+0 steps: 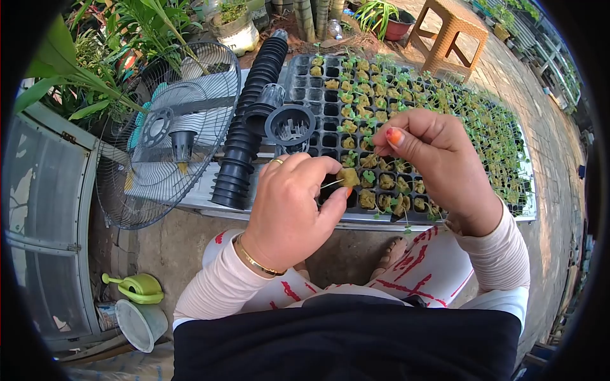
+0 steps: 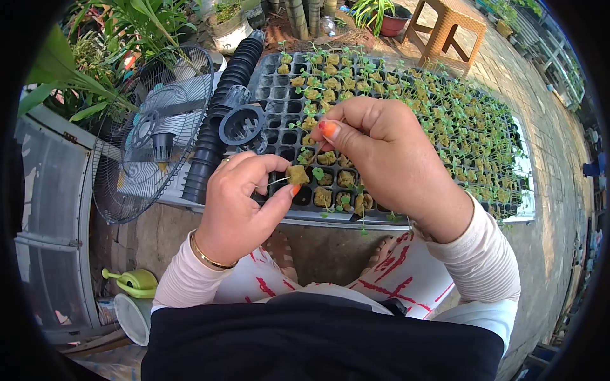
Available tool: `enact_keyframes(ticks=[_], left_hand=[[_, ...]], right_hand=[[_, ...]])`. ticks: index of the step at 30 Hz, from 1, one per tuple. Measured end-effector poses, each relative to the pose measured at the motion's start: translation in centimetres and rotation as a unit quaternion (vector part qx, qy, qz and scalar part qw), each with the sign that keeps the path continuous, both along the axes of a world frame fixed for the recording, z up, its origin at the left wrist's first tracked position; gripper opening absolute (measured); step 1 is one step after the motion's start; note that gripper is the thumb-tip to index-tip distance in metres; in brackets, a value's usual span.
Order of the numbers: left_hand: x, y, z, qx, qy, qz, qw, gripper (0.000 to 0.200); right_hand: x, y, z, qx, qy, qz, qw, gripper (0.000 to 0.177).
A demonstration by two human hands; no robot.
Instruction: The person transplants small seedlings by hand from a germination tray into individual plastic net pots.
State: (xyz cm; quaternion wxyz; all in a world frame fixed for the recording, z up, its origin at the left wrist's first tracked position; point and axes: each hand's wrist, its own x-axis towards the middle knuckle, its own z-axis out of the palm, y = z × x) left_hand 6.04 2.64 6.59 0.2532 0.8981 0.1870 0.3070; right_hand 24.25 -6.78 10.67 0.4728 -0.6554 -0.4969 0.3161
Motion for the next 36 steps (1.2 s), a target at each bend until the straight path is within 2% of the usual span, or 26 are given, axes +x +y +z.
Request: enact_keyframes(ticks=[2,3,5,6,8,10,12,14,16,17,18,21,23,25,26,28,30,32,34,36], left_hand=[[-0.3,0.3,0.5,-0.012,-0.003,-0.01,1.0,0.024],[-0.4,0.3,0.6,-0.066,-0.014,-0.008,0.998,0.024],[-0.7,0.6,1.5,-0.158,-0.005,-0.013,0.987,0.022],[-0.8,0.6,2.0,-0.154,-0.005,-0.014,0.988,0.022],[-0.8,0.7,2.8,-0.377,-0.039,-0.033,0.925,0.02],[-1.0,1.1,3.2,-0.398,-0.043,-0.058,0.914,0.021],[-0.9,1.3,3.7,-0.499,-0.09,-0.087,0.858,0.024],[-1.1,1.4,4.1,-0.507,-0.089,-0.098,0.852,0.027],[-1.3,1.6,4.2,-0.531,-0.097,-0.136,0.831,0.03],[-1.3,1.7,4.1,-0.53,-0.095,-0.137,0.831,0.03],[-1.3,1.7,4.0,-0.535,-0.097,-0.149,0.826,0.031],[-1.2,1.5,4.1,-0.547,-0.096,-0.168,0.814,0.032],[-1.1,1.2,4.2,-0.554,-0.093,-0.175,0.809,0.032],[-0.9,0.8,4.3,-0.511,-0.089,-0.125,0.846,0.025],[-1.1,0.9,4.5,-0.511,-0.089,-0.124,0.846,0.025],[-1.3,1.6,4.9,-0.333,-0.02,-0.052,0.941,0.022],[-1.1,2.7,6.3,-0.231,-0.068,-0.026,0.97,0.019],[-0.2,4.5,8.9,-0.092,-0.071,0.013,0.993,0.019],[1.4,6.3,11.1,0.006,0.015,0.054,0.998,0.02],[4.1,10.1,10.5,0.057,0.07,0.051,0.995,0.023]], right_hand=[[0.1,-0.3,0.7,0.1,0.013,0.007,0.995,0.019],[-0.1,-0.2,0.8,0.162,0.028,0.004,0.986,0.02],[0.7,-0.3,1.3,0.181,0.005,0.022,0.983,0.021],[1.0,-0.4,1.7,0.197,-0.017,0.04,0.98,0.022],[0.9,-0.9,2.5,0.173,-0.012,0.031,0.984,0.021],[0.6,-1.2,2.9,0.144,0.069,0.057,0.986,0.02],[0.0,-1.6,3.3,0.13,0.034,0.059,0.989,0.018],[-0.3,-1.5,2.9,0.115,0.001,0.059,0.992,0.016],[-0.3,-0.7,1.7,0.261,-0.22,0.072,0.937,0.016],[-0.9,-1.6,2.0,0.191,-0.151,0.059,0.968,0.026],[-1.2,-1.6,1.9,0.192,-0.151,0.057,0.968,0.026],[-2.0,-1.6,1.6,0.251,-0.237,0.058,0.937,0.047],[-2.2,-1.7,1.6,0.259,-0.25,0.059,0.931,0.047],[-2.2,-1.8,1.7,0.265,-0.262,0.059,0.926,0.047],[-1.9,-1.9,1.9,0.263,-0.277,0.038,0.923,0.046],[-1.1,-2.2,2.3,0.261,-0.293,0.017,0.92,0.045],[-0.3,-2.5,2.5,0.222,-0.233,-0.054,0.945,0.04],[0.2,-3.0,2.9,0.214,-0.202,-0.065,0.953,0.036],[0.9,-3.2,3.2,0.222,-0.182,-0.104,0.952,0.035],[0.9,-3.7,3.6,0.209,-0.17,-0.127,0.954,0.036]])
